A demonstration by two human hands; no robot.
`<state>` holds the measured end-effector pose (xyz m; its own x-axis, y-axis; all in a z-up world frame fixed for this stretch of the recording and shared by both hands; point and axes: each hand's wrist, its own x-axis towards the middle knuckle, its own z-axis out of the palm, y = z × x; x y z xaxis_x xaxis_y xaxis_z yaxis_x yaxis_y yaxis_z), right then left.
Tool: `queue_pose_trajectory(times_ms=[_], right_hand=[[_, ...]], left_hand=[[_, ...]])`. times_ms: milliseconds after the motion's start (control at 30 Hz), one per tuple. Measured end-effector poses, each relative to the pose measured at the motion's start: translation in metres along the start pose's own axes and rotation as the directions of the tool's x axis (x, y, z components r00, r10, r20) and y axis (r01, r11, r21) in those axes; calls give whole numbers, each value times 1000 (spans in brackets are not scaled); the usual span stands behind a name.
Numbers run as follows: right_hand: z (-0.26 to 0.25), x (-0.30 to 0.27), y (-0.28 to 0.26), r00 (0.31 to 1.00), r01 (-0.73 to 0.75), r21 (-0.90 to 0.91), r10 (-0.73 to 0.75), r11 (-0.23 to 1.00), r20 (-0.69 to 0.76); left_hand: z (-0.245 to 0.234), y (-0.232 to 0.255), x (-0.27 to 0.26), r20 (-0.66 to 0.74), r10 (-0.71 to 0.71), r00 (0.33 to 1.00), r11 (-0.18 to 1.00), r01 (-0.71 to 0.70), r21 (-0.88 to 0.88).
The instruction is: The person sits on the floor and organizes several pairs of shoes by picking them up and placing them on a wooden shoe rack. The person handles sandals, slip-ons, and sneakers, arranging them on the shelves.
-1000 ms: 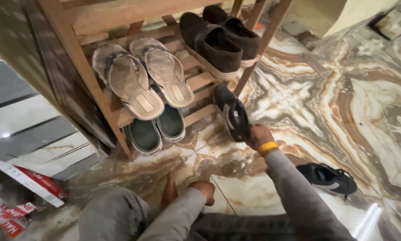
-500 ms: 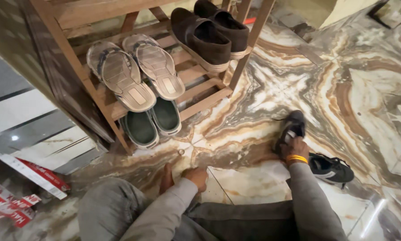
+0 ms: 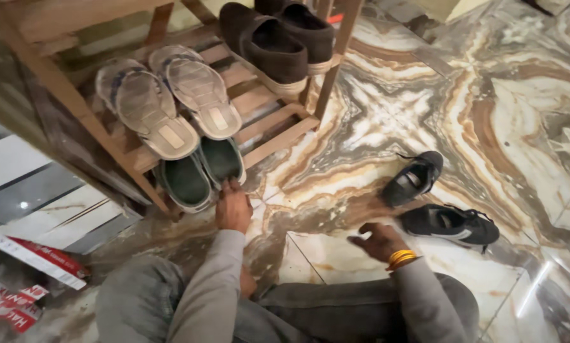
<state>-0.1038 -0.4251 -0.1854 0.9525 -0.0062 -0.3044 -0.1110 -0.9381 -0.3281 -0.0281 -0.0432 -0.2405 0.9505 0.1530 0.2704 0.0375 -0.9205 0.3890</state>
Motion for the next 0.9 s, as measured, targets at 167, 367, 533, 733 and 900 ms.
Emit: queue_pose_trajectory(times_ms=[167, 367, 533, 733, 900], right_hand=[[-10, -32, -42, 982, -79, -76, 90, 994, 164], [-15, -34, -40, 1000, -13, 69, 13, 998, 10], [-13, -30, -45, 964, 90, 201, -34, 975, -264], [-41, -39, -60, 845, 108, 246, 41, 963, -533], [-28, -22, -9, 810, -156, 133, 204, 979, -550]], left_hand=[[-3, 3, 5, 53, 12, 999, 1000, -12, -9], [-7, 30, -4, 255, -82, 963, 995, 94, -38], [-8, 70, -43, 231, 325, 917, 946, -314, -83], [-34, 104, -72, 125, 685, 717, 719, -639, -274], [-43, 119, -82, 48, 814, 578, 567, -775, -278]])
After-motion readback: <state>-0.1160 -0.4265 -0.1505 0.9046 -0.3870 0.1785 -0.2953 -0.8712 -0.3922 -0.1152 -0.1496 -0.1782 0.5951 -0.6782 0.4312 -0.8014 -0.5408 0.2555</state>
